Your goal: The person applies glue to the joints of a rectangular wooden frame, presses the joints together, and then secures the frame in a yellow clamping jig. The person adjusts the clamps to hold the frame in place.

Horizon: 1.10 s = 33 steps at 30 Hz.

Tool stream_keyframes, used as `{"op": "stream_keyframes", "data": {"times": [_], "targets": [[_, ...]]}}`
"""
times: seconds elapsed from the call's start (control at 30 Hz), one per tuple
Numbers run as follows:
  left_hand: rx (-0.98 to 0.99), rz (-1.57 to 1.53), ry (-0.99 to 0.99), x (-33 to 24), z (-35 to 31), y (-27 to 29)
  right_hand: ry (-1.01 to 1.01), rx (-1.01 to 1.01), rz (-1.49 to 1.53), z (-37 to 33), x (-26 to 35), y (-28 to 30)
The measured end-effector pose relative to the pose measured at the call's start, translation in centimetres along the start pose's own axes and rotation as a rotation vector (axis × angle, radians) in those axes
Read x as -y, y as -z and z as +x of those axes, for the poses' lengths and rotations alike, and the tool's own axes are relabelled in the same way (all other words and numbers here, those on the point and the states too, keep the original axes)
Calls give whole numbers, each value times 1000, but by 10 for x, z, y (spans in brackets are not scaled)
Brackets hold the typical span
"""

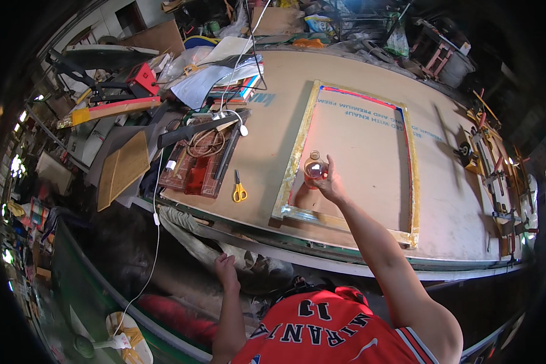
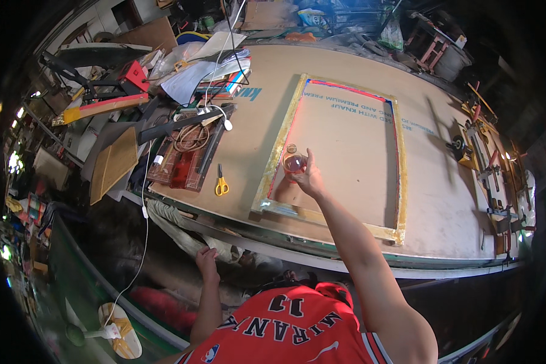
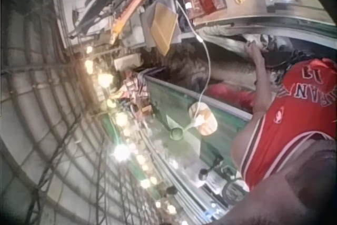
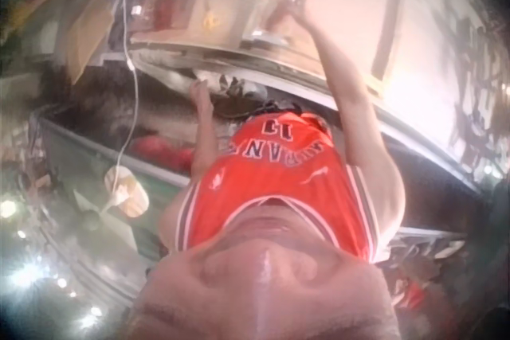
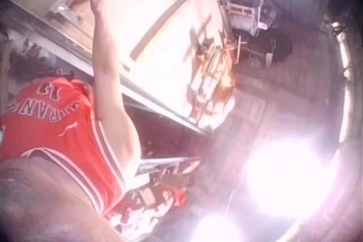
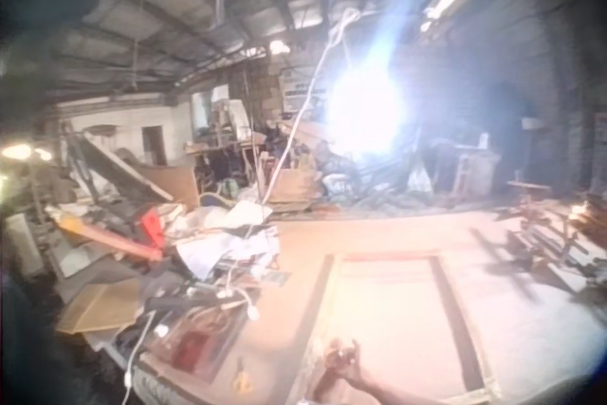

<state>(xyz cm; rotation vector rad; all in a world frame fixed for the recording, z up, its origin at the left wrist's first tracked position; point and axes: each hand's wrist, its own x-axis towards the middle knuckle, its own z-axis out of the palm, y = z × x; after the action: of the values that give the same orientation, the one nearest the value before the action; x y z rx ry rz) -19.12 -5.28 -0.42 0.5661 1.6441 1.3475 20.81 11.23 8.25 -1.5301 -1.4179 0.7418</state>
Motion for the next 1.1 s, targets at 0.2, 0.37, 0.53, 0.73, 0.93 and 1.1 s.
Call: {"op": "stream_keyframes", "data": {"times": [0.2, 0.37, 0.53, 0.73, 0.93, 1.1], "targets": [[146, -29, -10, -8, -21, -29, 91, 50, -35, -23, 20, 41], [240, 6, -53, -21, -47, -75, 142, 109, -56, -49, 24, 97], [367, -17, -132, -17, -60, -104, 188, 94, -112, -79, 27, 146], [404, 94, -157, -8, -83, -137, 247, 34, -187, -107, 13, 204], [322, 285, -299, 13, -112, -169, 202, -9, -230, -135, 7, 266], [319, 374, -360, 28, -150, -195, 205, 4, -256, -151, -12, 314]]}}
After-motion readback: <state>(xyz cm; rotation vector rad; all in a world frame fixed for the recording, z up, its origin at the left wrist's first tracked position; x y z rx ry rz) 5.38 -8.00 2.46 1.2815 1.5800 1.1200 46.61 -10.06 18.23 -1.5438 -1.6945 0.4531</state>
